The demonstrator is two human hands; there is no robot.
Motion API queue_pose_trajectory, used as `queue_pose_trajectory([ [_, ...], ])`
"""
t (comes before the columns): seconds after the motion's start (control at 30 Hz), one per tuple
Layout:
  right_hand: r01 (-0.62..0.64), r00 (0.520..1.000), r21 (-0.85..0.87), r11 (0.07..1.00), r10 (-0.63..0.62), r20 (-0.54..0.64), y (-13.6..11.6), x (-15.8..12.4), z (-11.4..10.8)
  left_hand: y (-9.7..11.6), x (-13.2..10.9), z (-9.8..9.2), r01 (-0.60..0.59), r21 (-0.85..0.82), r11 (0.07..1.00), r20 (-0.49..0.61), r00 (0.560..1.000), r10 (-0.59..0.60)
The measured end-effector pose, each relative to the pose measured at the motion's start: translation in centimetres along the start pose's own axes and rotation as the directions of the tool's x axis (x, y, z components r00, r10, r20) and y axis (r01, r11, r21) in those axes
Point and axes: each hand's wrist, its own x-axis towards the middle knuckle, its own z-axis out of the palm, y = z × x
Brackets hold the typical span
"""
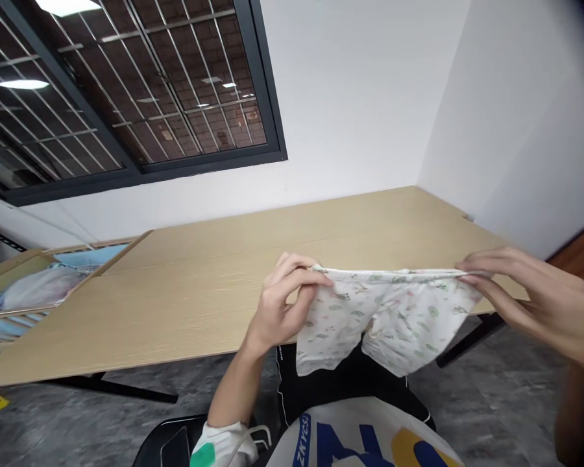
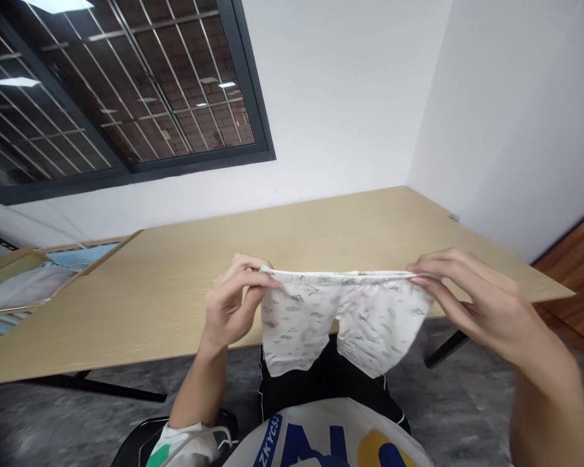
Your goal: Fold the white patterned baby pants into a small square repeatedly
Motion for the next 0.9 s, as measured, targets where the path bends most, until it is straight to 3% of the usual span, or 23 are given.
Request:
queue_pose_trajectory([
  [0.1, 0.114, 0.988, 0.159, 0.981, -0.128, 0.082, 0.5, 1.6, 1.9, -0.8, -0.5, -1.5, 0.034, 0.038, 0.999, -0.047, 0.998, -0.032],
  [0.2, 0.191, 0.966, 0.19, 0.963, -0.219, 0.139, 0.6, 3.0, 3.5, -1.7, -0.9, -2.7, 0.068, 0.109, 0.992, -0.084, 0.995, -0.059],
  [0.3, 0.236, 0.942, 0.195, 0.952, -0.274, 0.196, 0.3, 4.4, 5.1, -3.1, -1.3, -3.7, 0.091, 0.282, 0.955, -0.106, 0.992, -0.063],
  [0.4, 0.253, 0.926, 0.177, 0.951, -0.291, 0.241, 0.6, 5.8, 7.6, -5.5, -1.7, -4.2, 0.105, 0.501, 0.859, -0.071, 0.994, -0.08],
  [0.5, 0.27, 0.903, 0.122, 0.955, -0.295, 0.312, 2.0, 6.8, 11.6, -9.4, -2.4, -3.7, 0.147, 0.616, 0.774, 0.016, 0.98, -0.199],
  [0.6, 0.293, 0.872, 0.064, 0.954, -0.294, 0.391, 4.1, 7.4, 16.6, -13.8, -3.6, -2.2, 0.207, 0.663, 0.72, 0.121, 0.919, -0.376],
  [0.7, 0.275, 0.842, 0.018, 0.961, -0.25, 0.478, 6.1, 7.6, 21.9, -17.7, -4.8, -0.5, 0.245, 0.704, 0.666, 0.222, 0.815, -0.535],
  [0.8, 0.238, 0.802, -0.003, 0.971, -0.194, 0.564, 7.8, 7.6, 27.1, -21.1, -5.5, 0.8, 0.261, 0.74, 0.619, 0.273, 0.724, -0.633],
  [0.9, 0.213, 0.769, -0.01, 0.977, -0.161, 0.619, 9.3, 7.7, 31.8, -24.2, -5.8, 1.8, 0.272, 0.774, 0.572, 0.279, 0.665, -0.693],
])
